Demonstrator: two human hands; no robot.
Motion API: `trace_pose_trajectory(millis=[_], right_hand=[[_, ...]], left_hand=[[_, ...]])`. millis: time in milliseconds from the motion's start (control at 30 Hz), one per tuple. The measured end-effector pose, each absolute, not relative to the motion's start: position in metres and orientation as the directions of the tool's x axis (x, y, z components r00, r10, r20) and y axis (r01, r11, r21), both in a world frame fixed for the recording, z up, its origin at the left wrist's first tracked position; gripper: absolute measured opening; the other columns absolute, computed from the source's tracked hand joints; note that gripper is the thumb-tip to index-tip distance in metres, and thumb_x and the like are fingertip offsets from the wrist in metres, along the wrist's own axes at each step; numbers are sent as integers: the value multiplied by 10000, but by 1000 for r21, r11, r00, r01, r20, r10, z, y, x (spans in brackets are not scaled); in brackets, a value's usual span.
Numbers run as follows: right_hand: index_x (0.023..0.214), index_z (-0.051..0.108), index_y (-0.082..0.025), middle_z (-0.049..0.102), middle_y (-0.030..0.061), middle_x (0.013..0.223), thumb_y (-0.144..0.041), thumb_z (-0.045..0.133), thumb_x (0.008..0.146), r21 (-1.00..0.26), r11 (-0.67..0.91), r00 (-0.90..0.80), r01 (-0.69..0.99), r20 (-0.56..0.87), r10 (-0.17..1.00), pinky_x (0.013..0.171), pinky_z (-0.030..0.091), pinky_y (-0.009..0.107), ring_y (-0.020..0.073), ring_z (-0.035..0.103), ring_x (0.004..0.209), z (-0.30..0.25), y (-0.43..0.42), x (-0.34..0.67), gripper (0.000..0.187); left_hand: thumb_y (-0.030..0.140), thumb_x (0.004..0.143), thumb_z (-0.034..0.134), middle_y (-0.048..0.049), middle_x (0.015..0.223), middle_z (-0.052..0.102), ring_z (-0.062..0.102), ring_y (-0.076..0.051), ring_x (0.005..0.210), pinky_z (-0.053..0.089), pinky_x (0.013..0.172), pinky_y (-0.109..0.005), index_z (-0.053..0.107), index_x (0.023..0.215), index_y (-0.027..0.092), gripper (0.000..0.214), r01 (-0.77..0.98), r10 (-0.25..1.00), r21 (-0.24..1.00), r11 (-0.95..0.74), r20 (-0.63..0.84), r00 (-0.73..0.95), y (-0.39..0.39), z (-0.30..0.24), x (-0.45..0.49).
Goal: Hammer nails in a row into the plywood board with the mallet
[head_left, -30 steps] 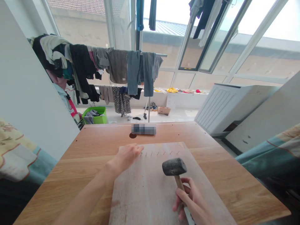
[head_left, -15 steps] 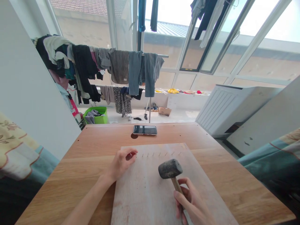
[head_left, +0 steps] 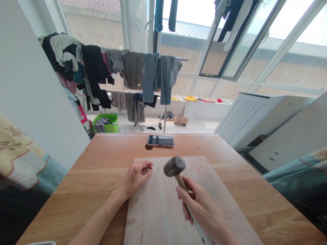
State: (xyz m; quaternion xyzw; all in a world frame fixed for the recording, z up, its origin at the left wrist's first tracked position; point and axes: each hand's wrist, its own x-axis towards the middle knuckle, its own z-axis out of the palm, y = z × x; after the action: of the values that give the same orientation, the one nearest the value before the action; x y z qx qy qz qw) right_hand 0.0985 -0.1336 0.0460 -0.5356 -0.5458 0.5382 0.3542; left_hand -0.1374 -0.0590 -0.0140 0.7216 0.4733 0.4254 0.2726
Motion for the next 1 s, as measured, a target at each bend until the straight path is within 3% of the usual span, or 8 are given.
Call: trace_pose_trajectory(millis=[167, 333, 433, 600, 733, 833, 933, 1000], right_hand=[[1099, 566, -177, 557, -56, 719, -407, 495, 941, -969, -77, -212, 235, -128, 969, 335, 385, 172, 63, 501, 380, 52, -115, 76, 287], [1150, 573, -178, 478, -103, 485, -347, 450, 979, -940, -30, -237, 340, -116, 965, 391, 397, 199, 112, 477, 379, 53, -114, 63, 270], [1152, 591, -182, 505, -76, 544, -296, 454, 976, -904, 41, -260, 425, -78, 962, 425, 409, 220, 123, 504, 421, 51, -117, 58, 251], [1124, 620, -194, 567, -33, 648, -231, 466, 962, -849, 158, -289, 504, 7, 957, 510, 446, 256, 130, 535, 469, 47, -122, 56, 226], [1117, 619, -198, 520, -52, 633, -231, 464, 964, -880, 149, -288, 451, 15, 957, 482, 434, 246, 120, 517, 452, 44, -121, 53, 220], [1109, 614, -192, 526, -46, 688, -287, 495, 961, -936, 38, -289, 349, -69, 955, 398, 403, 214, 99, 508, 430, 42, -121, 54, 212], [1064, 619, -179, 538, -36, 731, -440, 590, 932, -993, -89, -244, 78, -106, 964, 376, 400, 194, 86, 512, 444, 42, -126, 64, 294], [1011, 632, -166, 576, -18, 744, -553, 666, 872, -984, -135, -159, -113, -116, 980, 411, 427, 196, 98, 550, 496, 42, -135, 79, 413]], left_hand=[[164, 862, 600, -14, 926, 729, 707, -143, 857, 601, 842, -274, 675, 1071, 209, 227, 436, 917, 806, -399, 359, 175, -57, -19, -136], [158, 862, 602, -7, 900, 729, 704, -145, 827, 591, 822, -266, 645, 1126, 206, 271, 427, 913, 807, -408, 371, 171, -57, -19, -136], [135, 853, 597, -2, 899, 729, 695, -149, 824, 578, 801, -256, 646, 1132, 209, 293, 449, 910, 792, -413, 374, 177, -57, -16, -137], [70, 793, 570, -8, 922, 719, 678, -156, 835, 556, 788, -250, 661, 963, 201, 233, 451, 897, 775, -442, 396, 197, -57, -13, -136], [64, 780, 552, -5, 864, 703, 668, -159, 794, 549, 775, -260, 652, 912, 202, 216, 458, 900, 775, -435, 391, 194, -58, -11, -135], [78, 778, 575, -16, 926, 714, 669, -173, 839, 550, 798, -281, 656, 1038, 211, 304, 474, 897, 762, -441, 391, 207, -58, -12, -137], [218, 807, 686, -46, 1062, 713, 669, -201, 942, 553, 847, -321, 630, 1172, 222, 369, 488, 898, 756, -436, 402, 179, -58, -13, -140], [301, 830, 696, -55, 1087, 697, 671, -194, 929, 557, 830, -318, 634, 1122, 215, 311, 477, 907, 777, -410, 401, 127, -58, -12, -142]])
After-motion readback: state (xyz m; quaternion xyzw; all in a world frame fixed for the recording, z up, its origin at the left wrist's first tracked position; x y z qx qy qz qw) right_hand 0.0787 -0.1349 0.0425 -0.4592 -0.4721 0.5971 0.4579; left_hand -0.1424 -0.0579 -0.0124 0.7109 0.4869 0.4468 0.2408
